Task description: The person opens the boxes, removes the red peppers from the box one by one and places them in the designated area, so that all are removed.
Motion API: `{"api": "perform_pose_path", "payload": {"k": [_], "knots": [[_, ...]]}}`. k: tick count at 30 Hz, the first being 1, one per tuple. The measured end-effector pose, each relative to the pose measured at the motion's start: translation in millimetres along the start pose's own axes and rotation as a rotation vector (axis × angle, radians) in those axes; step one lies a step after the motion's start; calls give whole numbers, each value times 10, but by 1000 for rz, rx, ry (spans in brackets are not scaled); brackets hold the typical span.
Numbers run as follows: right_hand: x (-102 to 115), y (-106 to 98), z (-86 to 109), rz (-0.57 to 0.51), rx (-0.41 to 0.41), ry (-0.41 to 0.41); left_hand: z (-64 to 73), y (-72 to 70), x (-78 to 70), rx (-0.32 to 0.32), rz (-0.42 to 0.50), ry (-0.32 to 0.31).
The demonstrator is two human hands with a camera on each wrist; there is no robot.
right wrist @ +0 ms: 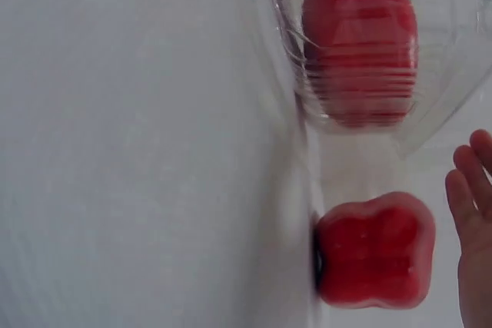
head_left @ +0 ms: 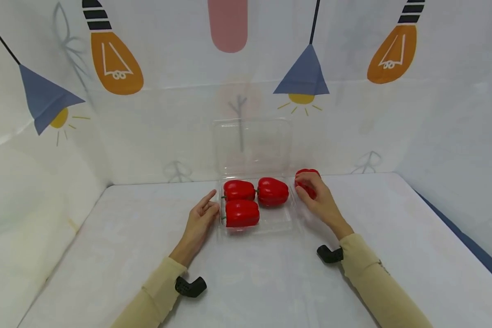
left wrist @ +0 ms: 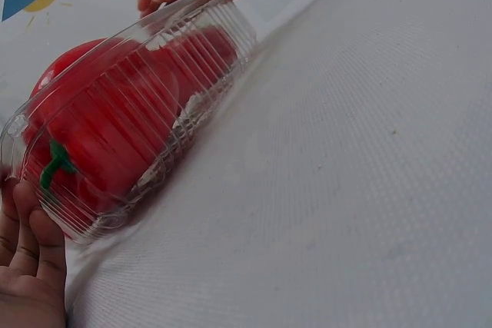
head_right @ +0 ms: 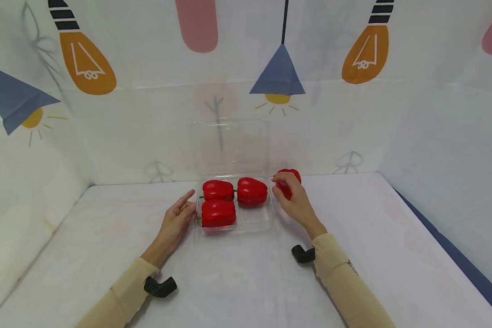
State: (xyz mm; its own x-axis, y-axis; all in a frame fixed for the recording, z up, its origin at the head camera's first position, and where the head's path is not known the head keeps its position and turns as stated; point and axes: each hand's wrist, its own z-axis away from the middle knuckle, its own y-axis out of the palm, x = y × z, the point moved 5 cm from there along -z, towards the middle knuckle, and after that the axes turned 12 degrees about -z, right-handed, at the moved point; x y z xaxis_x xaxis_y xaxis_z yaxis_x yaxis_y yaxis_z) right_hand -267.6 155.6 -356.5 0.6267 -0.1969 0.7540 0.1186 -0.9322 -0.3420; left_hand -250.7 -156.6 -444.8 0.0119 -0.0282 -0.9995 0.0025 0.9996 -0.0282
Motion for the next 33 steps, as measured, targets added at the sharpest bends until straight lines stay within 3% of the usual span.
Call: {"api": "perform_pose_path", "payload": {"k": [3, 7, 12, 20, 33], "knots": [[-139, 62, -18, 27, 73, 3, -9, 1, -4, 2, 0, 14], [-335, 152, -50, 57, 150, 74, -22, 3, -1, 3, 13, 25], [-307, 263, -98, 95, 211, 132, -24, 0, -7, -1, 30, 23], [-306, 379, -121, 156, 279, 151, -18, 5, -25, -3, 18, 21], [-329, 464, -151, 303, 338, 193, -27, 25, -17, -10, 13, 21]]}}
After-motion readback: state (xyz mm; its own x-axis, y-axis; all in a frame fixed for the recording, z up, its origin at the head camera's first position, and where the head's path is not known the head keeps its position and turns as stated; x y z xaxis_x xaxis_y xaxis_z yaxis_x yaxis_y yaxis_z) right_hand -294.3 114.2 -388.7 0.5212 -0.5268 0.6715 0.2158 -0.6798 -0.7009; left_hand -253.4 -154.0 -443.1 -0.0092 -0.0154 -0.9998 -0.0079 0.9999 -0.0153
